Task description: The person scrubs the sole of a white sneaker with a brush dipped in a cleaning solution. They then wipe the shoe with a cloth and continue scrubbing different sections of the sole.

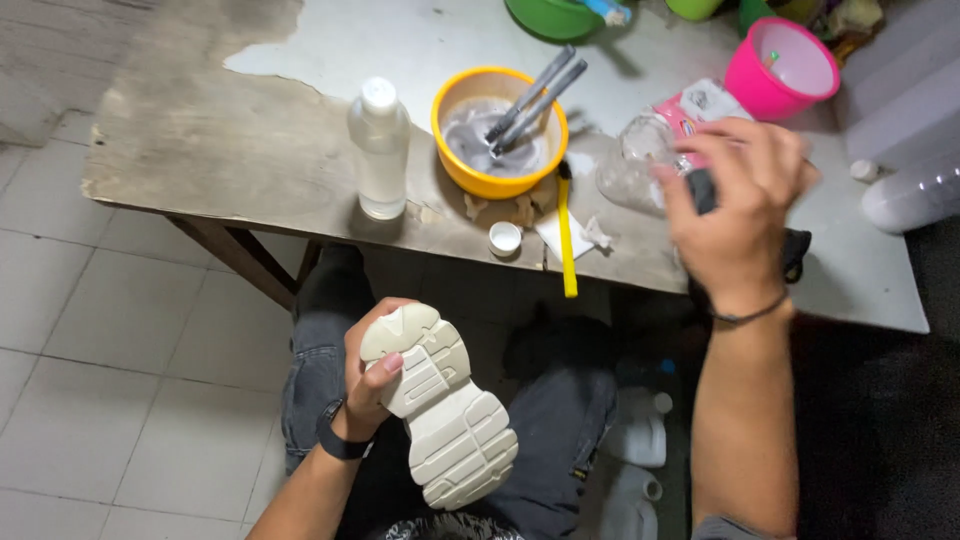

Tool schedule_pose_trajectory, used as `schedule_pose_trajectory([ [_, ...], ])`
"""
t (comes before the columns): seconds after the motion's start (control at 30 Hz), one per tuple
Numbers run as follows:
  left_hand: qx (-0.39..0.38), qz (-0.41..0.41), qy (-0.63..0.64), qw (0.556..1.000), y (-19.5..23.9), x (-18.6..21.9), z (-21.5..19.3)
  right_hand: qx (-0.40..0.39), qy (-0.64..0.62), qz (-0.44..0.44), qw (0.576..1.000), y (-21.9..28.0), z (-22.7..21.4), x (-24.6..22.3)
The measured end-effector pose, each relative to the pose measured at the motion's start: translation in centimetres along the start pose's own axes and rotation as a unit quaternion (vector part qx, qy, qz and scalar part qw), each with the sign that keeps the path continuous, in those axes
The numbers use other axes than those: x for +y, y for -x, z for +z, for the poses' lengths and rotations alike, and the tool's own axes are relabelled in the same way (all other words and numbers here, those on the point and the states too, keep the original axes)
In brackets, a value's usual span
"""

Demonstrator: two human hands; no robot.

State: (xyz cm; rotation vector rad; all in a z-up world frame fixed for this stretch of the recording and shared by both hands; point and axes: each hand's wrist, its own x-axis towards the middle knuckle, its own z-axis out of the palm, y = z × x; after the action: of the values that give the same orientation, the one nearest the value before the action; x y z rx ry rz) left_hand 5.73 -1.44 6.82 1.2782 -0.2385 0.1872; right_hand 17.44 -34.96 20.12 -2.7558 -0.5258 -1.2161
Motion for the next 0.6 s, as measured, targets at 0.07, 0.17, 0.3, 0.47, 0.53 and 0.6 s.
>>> schedule_pose_trajectory([
  [0.07, 0.003, -0.022, 0.033, 0.999, -0.1, 0.4, 0.0, -0.012, -0.083, -0.104, 0.991, -2.9, 1.1, -2.3],
  [0.17, 0.002, -0.016, 0.07, 0.997, -0.2, -0.6, -0.7, -0.048, -0.052, -0.203, 0.977, -7.2, 5.1, -3.2],
  [0.3, 0.004, -0.023, 0.157, 0.987, 0.5, -1.0, -1.5, -0.136, 0.017, -0.26, 0.956, -10.1, 8.8, -4.2],
  [0.47, 0.013, -0.021, 0.113, 0.993, 0.5, -0.2, -2.3, -0.103, 0.124, -0.348, 0.923, -11.1, 8.6, -4.3],
  [0.53, 0.011, -0.048, 0.15, 0.987, 1.0, -0.8, -3.0, -0.113, 0.113, -0.33, 0.93, -10.8, 5.8, -3.8],
  [0.6, 0.011, -0.076, 0.187, 0.979, 1.3, -0.5, -3.4, -0.124, 0.102, -0.313, 0.936, -10.0, 3.6, -3.5],
])
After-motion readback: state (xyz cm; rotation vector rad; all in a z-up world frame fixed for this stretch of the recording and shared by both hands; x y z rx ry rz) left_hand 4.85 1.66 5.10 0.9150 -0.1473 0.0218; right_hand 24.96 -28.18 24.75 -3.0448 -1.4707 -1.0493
